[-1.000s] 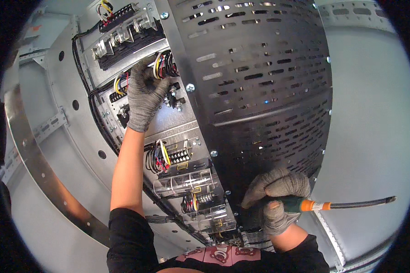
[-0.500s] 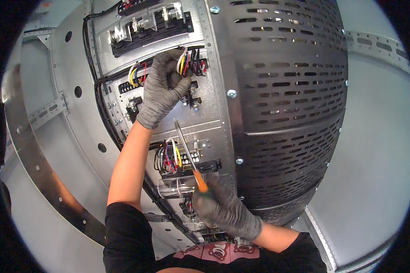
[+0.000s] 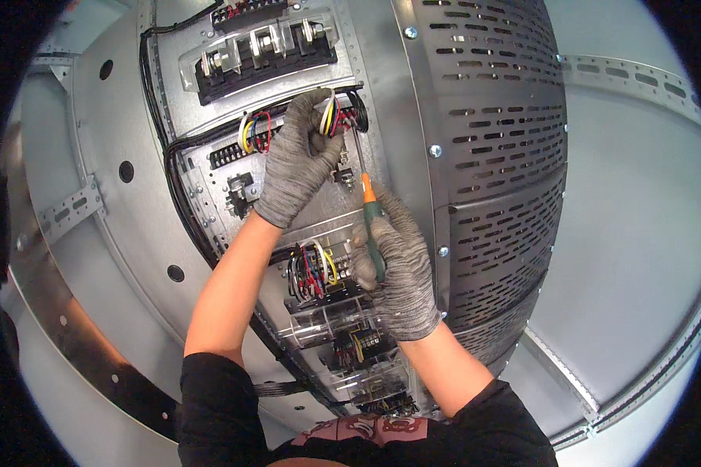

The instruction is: The person uses a screwdriver to connect and secure wires to terminal blocks inside a metallic enclosure. They repeatedly tighten screws on multiple terminals while routing and organizing the wires.

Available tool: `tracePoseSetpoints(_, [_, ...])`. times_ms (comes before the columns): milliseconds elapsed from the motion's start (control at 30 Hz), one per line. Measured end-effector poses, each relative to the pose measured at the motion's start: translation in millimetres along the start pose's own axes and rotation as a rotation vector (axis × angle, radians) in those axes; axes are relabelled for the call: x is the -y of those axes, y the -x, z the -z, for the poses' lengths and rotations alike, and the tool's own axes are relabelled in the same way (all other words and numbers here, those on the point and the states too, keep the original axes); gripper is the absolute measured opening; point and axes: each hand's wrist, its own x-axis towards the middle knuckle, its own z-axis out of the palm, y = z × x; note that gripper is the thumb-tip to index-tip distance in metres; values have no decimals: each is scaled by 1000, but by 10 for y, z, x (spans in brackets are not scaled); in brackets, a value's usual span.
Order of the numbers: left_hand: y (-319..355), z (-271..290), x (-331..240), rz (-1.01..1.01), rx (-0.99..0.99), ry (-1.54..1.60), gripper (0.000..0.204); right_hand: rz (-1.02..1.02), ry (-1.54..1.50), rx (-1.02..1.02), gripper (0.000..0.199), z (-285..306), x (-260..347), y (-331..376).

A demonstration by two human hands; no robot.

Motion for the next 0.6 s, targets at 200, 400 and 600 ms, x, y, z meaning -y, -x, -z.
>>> tracePoseSetpoints(200, [27, -32, 53, -47, 19, 38, 54, 16, -78, 9, 48, 41, -53, 3])
tracePoseSetpoints(400, [18, -46, 116, 8, 56, 89, 56, 1, -173, 31, 49, 57, -58, 21])
tracePoseSetpoints(600, [37, -6, -1, 58, 44, 45, 56, -8, -175, 0, 45, 81, -81, 40])
